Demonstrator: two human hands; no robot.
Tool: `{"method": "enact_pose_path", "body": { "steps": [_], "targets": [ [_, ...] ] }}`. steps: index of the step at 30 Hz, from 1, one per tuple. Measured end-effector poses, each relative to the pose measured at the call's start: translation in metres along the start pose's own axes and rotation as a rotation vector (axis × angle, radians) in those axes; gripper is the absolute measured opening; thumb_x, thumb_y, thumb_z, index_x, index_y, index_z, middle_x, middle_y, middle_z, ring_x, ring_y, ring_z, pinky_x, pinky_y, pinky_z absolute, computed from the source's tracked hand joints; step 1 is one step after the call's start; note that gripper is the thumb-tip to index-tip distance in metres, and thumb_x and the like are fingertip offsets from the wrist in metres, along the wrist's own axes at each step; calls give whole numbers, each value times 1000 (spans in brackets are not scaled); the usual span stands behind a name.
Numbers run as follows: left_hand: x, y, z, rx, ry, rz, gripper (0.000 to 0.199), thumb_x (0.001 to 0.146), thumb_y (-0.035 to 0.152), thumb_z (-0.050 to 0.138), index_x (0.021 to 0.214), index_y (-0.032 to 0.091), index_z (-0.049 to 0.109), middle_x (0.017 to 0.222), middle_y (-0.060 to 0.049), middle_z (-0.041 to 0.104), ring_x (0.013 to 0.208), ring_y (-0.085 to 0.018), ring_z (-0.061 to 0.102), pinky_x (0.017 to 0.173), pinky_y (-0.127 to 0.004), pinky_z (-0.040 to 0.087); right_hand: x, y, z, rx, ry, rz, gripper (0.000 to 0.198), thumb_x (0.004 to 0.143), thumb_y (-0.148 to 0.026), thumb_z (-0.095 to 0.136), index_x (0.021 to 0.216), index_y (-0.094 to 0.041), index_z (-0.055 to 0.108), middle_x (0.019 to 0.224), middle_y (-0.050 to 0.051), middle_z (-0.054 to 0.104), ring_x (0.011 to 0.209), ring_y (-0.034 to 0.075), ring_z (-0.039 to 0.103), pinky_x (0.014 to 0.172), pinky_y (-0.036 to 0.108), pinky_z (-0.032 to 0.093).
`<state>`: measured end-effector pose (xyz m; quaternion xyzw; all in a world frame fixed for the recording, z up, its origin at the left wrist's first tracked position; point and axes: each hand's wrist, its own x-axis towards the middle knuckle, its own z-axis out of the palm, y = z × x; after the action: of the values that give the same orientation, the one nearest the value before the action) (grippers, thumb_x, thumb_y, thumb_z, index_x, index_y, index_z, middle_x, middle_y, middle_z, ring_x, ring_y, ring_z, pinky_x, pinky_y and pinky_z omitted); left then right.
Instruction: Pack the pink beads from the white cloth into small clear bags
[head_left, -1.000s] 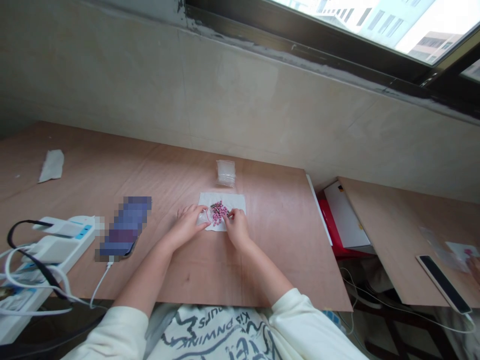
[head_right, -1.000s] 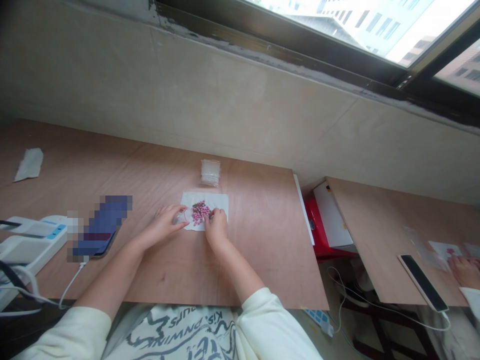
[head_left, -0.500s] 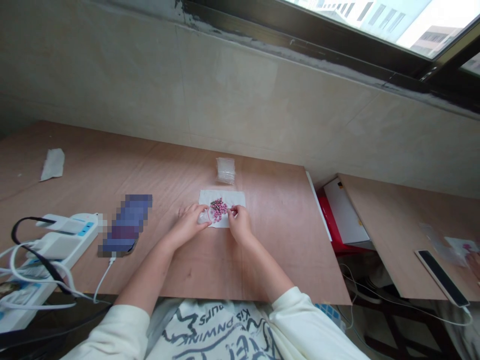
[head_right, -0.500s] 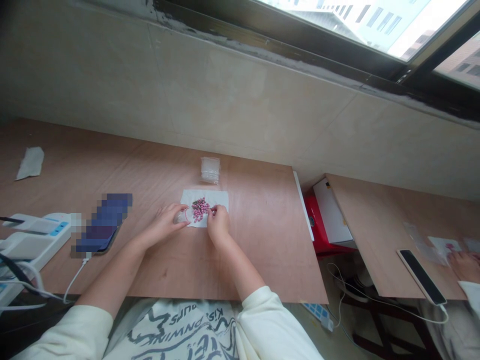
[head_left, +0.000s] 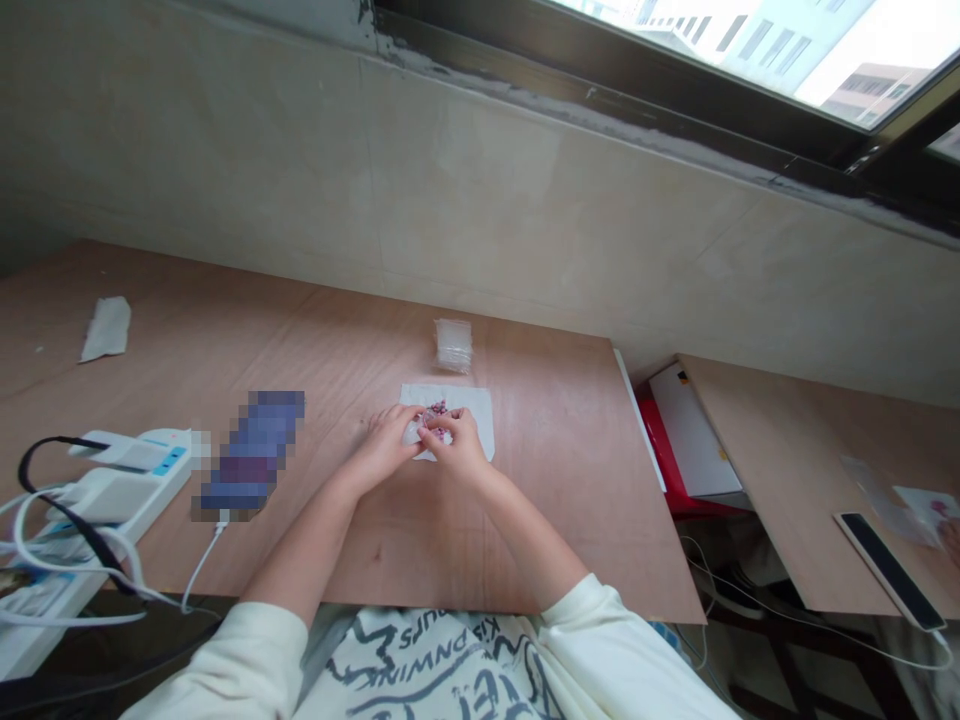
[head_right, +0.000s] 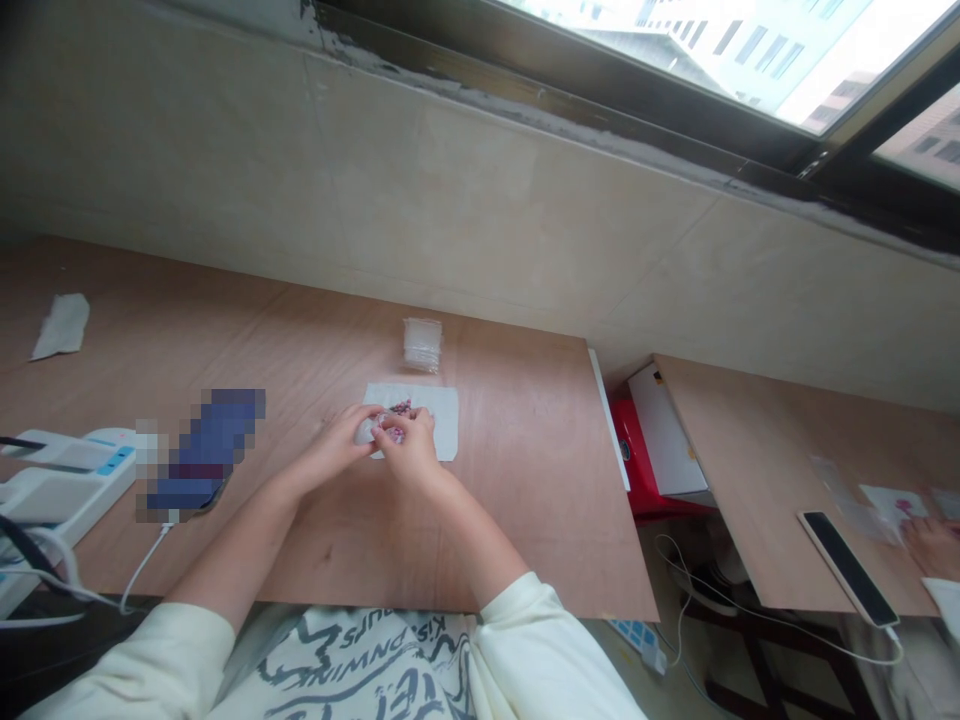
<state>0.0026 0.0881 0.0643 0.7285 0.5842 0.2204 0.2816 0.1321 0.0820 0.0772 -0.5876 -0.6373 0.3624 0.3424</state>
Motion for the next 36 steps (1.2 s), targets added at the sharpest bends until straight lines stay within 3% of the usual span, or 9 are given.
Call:
{"method": "enact_pose_path", "body": {
  "steps": [3, 8, 11, 14, 20, 22, 26, 30, 36],
  "targets": [
    [-5, -4, -1, -207, 59, -42, 45, 62, 30, 58, 103, 19, 46, 105, -7, 51, 103, -20, 45, 89, -34, 32, 0, 3, -2, 95, 11, 30, 11, 66, -26, 57, 67, -17, 63, 84, 5, 46, 82, 15, 48, 75, 29, 40],
    [-23, -15, -5, -745, 250, -336, 46, 71, 38, 47, 110, 14, 40, 114, -13, 47, 108, -19, 43, 92, -34, 32, 2, 7, -11, 311, 35, 64, 17, 66, -32, 55, 66, -17, 61, 81, 4, 52, 68, 11, 52, 61, 24, 45],
    [-31, -15, -2, -1098, 158, -411, 38, 76, 38, 41, 102, 11, 46, 103, -14, 56, 96, -19, 53, 86, -35, 39, 1, 5, -15, 438, -5, 112, 20, 64, -35, 56, 65, -16, 60, 68, 2, 55, 60, 10, 52, 54, 23, 45],
    [-32, -10, 5, -1298, 99, -425, 25, 75, 30, 47, 89, 11, 53, 90, -10, 63, 87, -18, 58, 82, -38, 43, 0, 1, -19, 506, -61, 169, 22, 62, -36, 57, 64, -15, 60, 58, 0, 56, 53, 9, 51, 50, 22, 45],
    [-24, -8, 9, -1399, 58, -415, 14, 73, 22, 52, 80, 11, 57, 72, -4, 66, 71, -15, 62, 79, -36, 46, 8, 5, -25, 495, -49, 197, 22, 63, -36, 55, 67, -15, 59, 66, 2, 59, 60, 11, 52, 48, 21, 42],
    [-21, -10, 7, -1411, 77, -411, 14, 73, 21, 51, 79, 11, 57, 71, -4, 65, 72, -15, 62, 78, -36, 47, 10, 12, -24, 469, 20, 224, 22, 65, -36, 51, 72, -16, 56, 70, 3, 58, 61, 11, 51, 47, 21, 41],
    [-21, -16, 6, -1443, 140, -428, 12, 73, 18, 49, 79, 11, 56, 66, -3, 64, 71, -16, 62, 77, -36, 47, 3, 33, -9, 159, 200, 216, 9, 65, -24, 49, 70, -16, 49, 69, 1, 53, 60, 11, 48, 58, 24, 40],
    [-23, -23, 6, -1465, 167, -460, 11, 74, 15, 46, 78, 10, 56, 60, -2, 63, 68, -16, 63, 79, -37, 46, -10, 44, 9, -126, 83, 104, 6, 63, -20, 50, 68, -17, 47, 72, 2, 51, 68, 14, 47, 63, 26, 38],
    [-28, -24, 5, -1490, 158, -497, 14, 76, 14, 43, 75, 9, 56, 69, -7, 65, 73, -18, 62, 78, -38, 46, -15, 33, 13, -310, 22, 111, 4, 68, -18, 47, 73, -18, 48, 76, 4, 50, 71, 15, 47, 60, 25, 36]
  ]
}}
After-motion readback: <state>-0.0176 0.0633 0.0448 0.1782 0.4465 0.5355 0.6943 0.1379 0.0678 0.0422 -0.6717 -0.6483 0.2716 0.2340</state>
